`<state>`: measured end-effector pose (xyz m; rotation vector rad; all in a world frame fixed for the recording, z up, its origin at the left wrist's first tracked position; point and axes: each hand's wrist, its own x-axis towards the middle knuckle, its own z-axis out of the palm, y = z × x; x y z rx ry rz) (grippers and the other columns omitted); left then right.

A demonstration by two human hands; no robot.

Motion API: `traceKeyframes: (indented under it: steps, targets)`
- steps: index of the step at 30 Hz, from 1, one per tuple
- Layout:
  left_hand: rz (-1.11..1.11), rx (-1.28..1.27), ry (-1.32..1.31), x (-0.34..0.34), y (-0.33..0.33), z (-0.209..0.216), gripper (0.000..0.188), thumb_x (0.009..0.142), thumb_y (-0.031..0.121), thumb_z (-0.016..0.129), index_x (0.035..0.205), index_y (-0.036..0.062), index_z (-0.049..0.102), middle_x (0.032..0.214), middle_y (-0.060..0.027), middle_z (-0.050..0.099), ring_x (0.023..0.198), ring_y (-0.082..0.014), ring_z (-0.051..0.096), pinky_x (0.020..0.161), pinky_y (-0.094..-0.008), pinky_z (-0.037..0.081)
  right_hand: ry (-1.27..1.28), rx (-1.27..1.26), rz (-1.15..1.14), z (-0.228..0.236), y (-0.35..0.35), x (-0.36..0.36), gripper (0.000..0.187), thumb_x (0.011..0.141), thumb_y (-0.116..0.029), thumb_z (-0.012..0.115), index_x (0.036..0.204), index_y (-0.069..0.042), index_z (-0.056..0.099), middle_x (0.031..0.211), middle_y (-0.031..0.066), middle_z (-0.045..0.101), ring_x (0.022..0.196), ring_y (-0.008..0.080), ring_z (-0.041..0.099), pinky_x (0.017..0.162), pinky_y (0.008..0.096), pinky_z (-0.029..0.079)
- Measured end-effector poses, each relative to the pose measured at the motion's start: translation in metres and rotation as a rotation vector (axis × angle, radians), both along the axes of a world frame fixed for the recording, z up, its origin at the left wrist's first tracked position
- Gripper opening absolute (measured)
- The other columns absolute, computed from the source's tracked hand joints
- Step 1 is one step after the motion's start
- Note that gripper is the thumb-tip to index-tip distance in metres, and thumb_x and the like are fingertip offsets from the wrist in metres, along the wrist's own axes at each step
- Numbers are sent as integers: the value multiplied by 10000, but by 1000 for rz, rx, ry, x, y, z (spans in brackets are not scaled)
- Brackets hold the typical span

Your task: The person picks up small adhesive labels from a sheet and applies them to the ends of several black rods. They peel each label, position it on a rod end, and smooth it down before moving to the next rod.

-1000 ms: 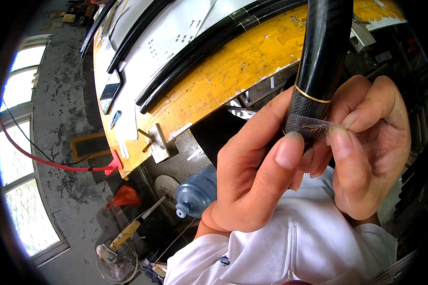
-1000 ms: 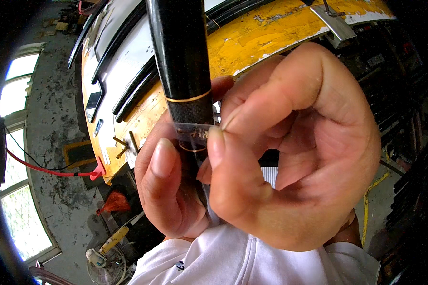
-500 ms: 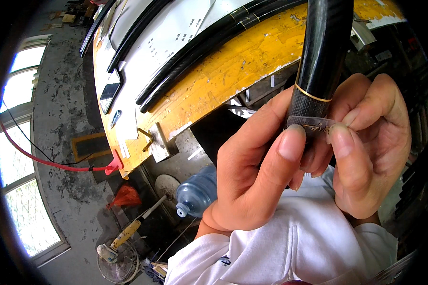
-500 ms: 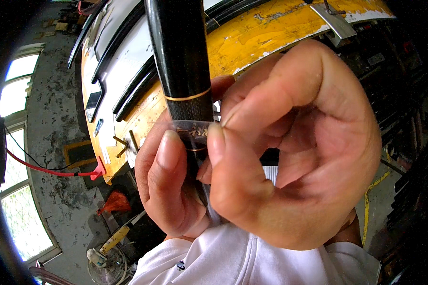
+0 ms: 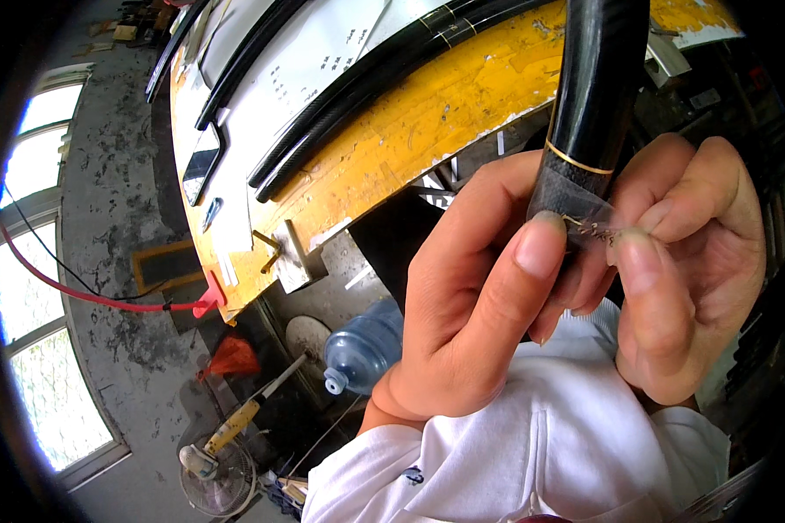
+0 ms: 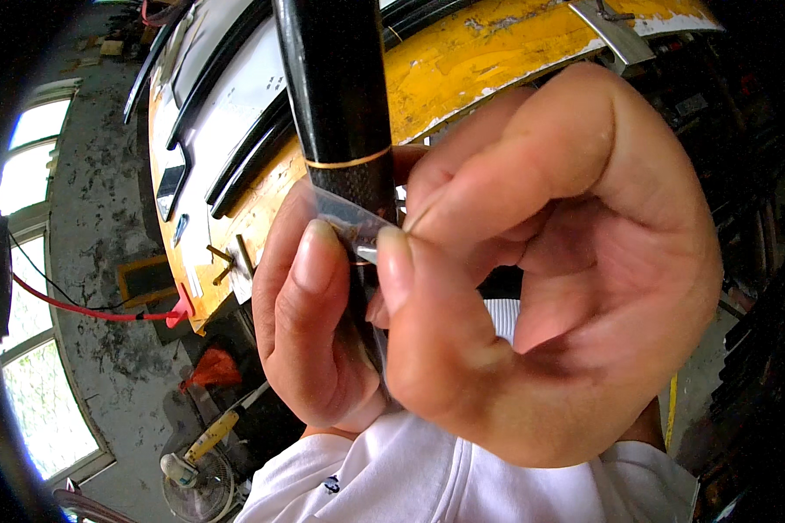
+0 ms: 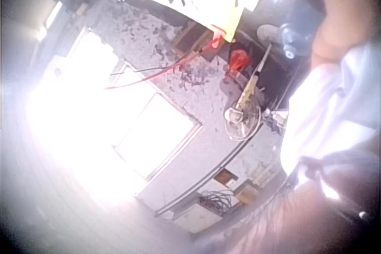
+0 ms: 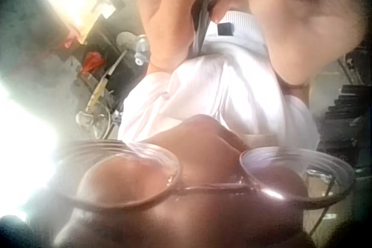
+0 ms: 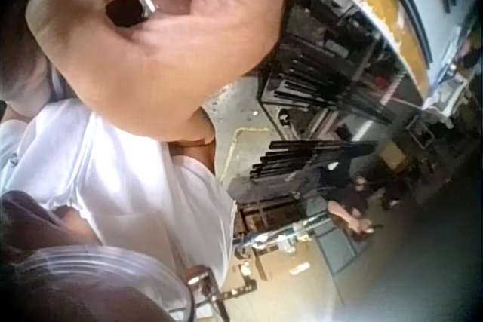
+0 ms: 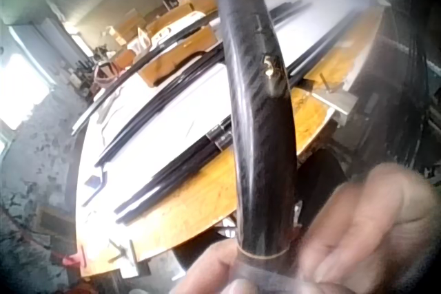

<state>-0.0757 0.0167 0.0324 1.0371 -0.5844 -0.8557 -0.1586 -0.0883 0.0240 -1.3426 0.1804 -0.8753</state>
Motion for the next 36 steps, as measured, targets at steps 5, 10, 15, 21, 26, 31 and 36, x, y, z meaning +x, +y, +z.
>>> traceKeyframes:
  steps: [5, 10, 15, 21, 26, 31, 36]
  targets:
    - [-6, 21, 9, -1, 0, -1, 392, 1017, 264, 440, 1280, -25, 456, 838, -23, 555, 645, -29, 404, 571, -170, 329, -2, -54, -16, -2, 3, -1, 148, 849, 14, 498, 958, -18, 402, 816, 119, 496, 538, 116, 514, 497, 226, 466]
    - [8, 46, 4, 1, 3, -6, 422, 1003, 267, 450, 1312, -20, 428, 904, -30, 545, 669, -38, 416, 590, -176, 338, -10, -226, 130, 10, -13, -11, 184, 834, 50, 483, 977, -16, 388, 827, 137, 484, 546, 132, 521, 542, 236, 505]
    - [3, -15, 157, 6, 3, -10, 488, 943, 243, 551, 1329, -26, 418, 986, -59, 561, 717, -53, 470, 639, -181, 374, 50, -159, 42, 8, -9, -13, 162, 834, 45, 488, 957, -23, 407, 810, 135, 483, 556, 131, 518, 531, 231, 491]
    - [201, 109, 41, -1, -4, -1, 562, 781, 121, 738, 1238, -90, 487, 860, -76, 560, 605, -67, 467, 544, -185, 332, 128, -11, 87, -5, -14, -20, 118, 846, 34, 517, 928, -19, 449, 813, 111, 513, 559, 108, 510, 512, 219, 475]
    - [309, 134, -35, -5, -6, -2, 539, 765, 77, 734, 1209, -116, 497, 756, -75, 551, 478, -51, 426, 422, -180, 297, 343, 218, 69, 7, -10, -21, 103, 842, 6, 572, 911, -9, 496, 822, 92, 545, 602, 100, 565, 518, 209, 487]
    - [315, 171, -80, -8, -5, 1, 550, 759, 78, 749, 1206, -119, 495, 771, -75, 553, 473, -50, 426, 415, -180, 296, 284, 245, 59, 1, -9, -23, 100, 834, -2, 593, 890, -16, 511, 823, 89, 552, 595, 103, 575, 519, 205, 494]
    - [265, 93, -31, -7, -3, 0, 544, 788, 123, 704, 1216, -127, 480, 784, -91, 559, 475, -56, 414, 426, -183, 296, 217, 172, 35, -3, -11, -25, 95, 838, 5, 570, 886, -24, 493, 805, 91, 527, 546, 101, 534, 501, 205, 482]
